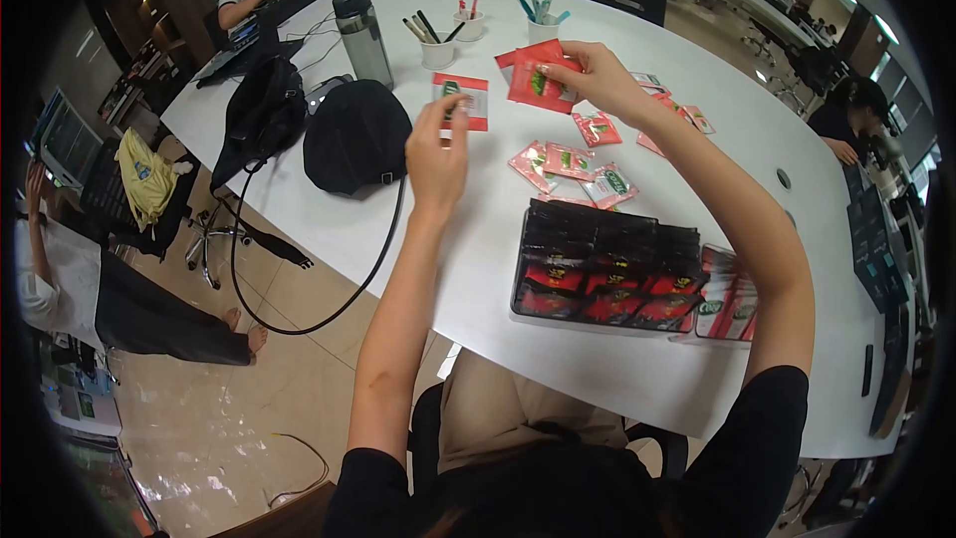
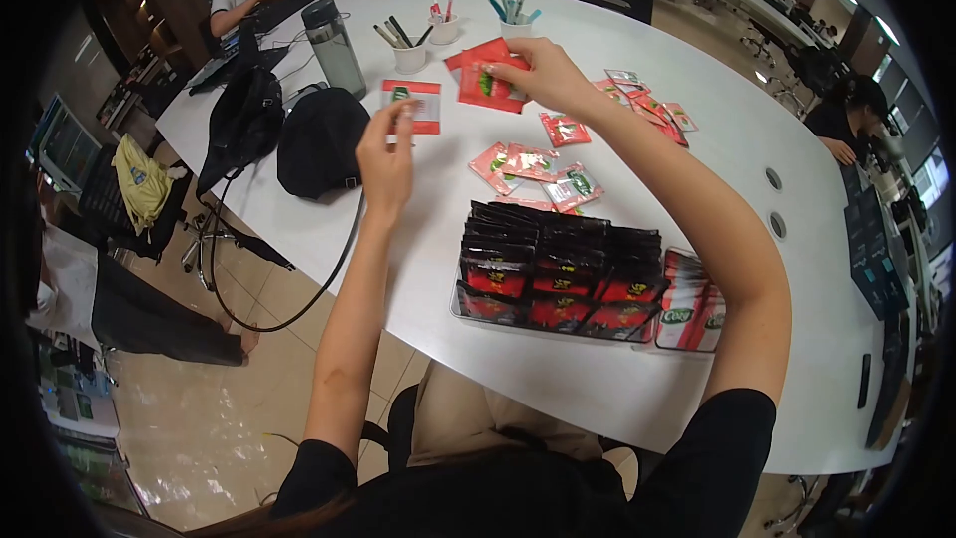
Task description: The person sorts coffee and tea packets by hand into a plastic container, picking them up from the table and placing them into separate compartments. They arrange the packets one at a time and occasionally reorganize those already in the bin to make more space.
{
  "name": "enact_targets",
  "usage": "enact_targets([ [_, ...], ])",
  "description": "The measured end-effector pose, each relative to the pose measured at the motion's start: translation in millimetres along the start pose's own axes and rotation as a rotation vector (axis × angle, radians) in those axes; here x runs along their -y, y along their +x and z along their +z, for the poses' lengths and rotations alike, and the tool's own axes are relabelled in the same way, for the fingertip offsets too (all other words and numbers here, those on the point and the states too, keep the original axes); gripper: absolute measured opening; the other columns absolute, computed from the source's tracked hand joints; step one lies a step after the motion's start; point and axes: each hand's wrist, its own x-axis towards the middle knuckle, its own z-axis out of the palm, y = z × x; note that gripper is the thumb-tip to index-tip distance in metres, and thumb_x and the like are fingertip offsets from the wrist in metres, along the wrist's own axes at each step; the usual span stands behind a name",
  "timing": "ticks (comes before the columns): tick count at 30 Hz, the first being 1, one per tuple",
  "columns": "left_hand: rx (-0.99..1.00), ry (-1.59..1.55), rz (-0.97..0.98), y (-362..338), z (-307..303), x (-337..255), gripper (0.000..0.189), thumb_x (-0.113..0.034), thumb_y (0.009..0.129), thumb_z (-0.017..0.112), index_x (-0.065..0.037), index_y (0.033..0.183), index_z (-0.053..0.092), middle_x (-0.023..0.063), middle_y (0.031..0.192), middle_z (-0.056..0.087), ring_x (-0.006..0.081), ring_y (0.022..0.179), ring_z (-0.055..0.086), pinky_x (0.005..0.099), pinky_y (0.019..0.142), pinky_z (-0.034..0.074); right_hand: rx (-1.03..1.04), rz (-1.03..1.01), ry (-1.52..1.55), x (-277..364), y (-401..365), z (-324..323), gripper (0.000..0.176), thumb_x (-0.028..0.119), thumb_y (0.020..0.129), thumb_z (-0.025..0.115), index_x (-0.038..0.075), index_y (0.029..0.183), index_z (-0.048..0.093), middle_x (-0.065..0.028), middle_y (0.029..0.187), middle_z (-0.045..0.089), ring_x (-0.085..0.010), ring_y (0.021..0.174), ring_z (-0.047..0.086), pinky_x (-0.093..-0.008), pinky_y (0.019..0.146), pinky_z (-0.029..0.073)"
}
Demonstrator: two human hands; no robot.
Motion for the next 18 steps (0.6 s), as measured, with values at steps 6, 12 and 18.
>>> enact_targets([
  [6, 0.017, -0.488, -0.045, -37, -29, -78, 0.024, -0.014, 0.09, 0.062, -0.002, 0.11, 0.065, 0.0083, 0.096, 0.065, 0.0142, 0.086, 0.061, 0.0278, 0.067, 0.054, 0.143, -0.043, 0.252, 98, -99, 4, 0.026, 0.022, 0.093, 0.059, 0.0, 0.108, 0.063, -0.0027, 0.079, 0.065, -0.0049, 0.062, 0.06, -0.0198, 0.048, 0.052],
  [12, 0.078, -0.233, 0.239, -97, -52, -147, 0.033, 0.004, 0.07, 0.078, 0.004, 0.1, 0.068, 0.0137, 0.088, 0.068, 0.0163, 0.07, 0.066, 0.0246, 0.061, 0.054, 0.119, -0.135, 0.319, 133, -185, 6, 0.021, 0.004, 0.084, 0.068, -0.002, 0.101, 0.058, -0.0086, 0.09, 0.069, -0.0115, 0.072, 0.068, -0.0195, 0.053, 0.053],
  [18, 0.06, -0.226, 0.456, -139, -36, -185, 0.035, -0.002, 0.059, 0.085, 0.0, 0.092, 0.073, 0.0169, 0.089, 0.07, 0.0223, 0.073, 0.069, 0.027, 0.062, 0.055, 0.066, -0.093, 0.164, 150, -261, -25, 0.023, -0.005, 0.08, 0.07, -0.003, 0.095, 0.053, -0.015, 0.094, 0.07, -0.0145, 0.082, 0.068, -0.0235, 0.068, 0.054],
])
